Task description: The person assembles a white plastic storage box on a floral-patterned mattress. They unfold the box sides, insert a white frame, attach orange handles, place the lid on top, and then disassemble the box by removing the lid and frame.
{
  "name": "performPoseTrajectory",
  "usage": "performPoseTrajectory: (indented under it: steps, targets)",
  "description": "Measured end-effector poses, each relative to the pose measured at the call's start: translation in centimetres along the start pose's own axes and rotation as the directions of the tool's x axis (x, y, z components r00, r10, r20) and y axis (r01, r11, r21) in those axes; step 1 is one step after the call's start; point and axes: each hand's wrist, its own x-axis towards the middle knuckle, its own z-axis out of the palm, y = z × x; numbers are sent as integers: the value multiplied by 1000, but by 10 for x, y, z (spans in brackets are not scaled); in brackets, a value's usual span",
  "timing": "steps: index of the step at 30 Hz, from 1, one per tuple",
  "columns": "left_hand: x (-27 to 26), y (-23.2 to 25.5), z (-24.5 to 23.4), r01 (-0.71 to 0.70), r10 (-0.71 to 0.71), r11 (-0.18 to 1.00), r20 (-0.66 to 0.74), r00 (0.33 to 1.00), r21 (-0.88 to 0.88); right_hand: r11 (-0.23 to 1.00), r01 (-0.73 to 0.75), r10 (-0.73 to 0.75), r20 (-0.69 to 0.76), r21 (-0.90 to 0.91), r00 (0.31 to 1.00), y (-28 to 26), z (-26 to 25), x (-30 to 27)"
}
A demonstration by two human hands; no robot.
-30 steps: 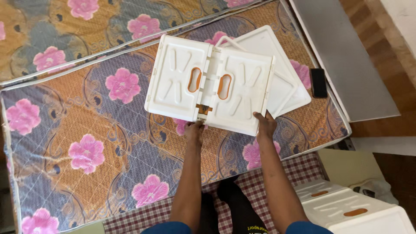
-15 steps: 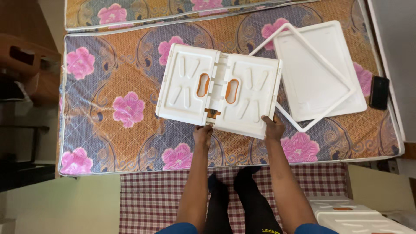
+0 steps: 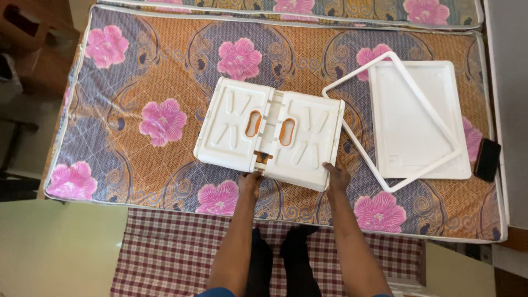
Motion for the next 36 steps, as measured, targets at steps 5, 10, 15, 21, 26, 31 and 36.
performPoseTrajectory:
  steps: [5, 10, 15, 21, 26, 31, 36]
  targets:
    - [9, -8, 1, -22, 21, 999, 26, 999, 45, 997, -77, 78, 7, -14, 997, 4, -6, 6]
    - [8, -22, 10, -63, 54, 994, 94, 994, 94, 977, -30, 44, 61, -211, 997, -13, -6, 28]
    - [8, -34, 21, 48, -48, 999, -71, 996, 3, 895, 37, 53, 188, -445, 981, -28, -9, 32]
    - [2, -28, 2, 124, -124, 992, 10, 992, -15, 770, 56, 49, 146, -635, 988, -9, -8, 12]
    - [-9, -39, -14, 171, -172, 985, -34, 984, -31, 836, 94, -7, 160, -541, 987, 2, -11, 18]
    - [-12, -35, -15, 177, -177, 984, -44, 983, -11, 727, 66, -29, 65, -683, 997, 13, -13, 10]
    - [-26, -16, -25, 201, -206, 977, 74, 976, 71, 805, 83, -32, 96, -588, 995, 18, -16, -13]
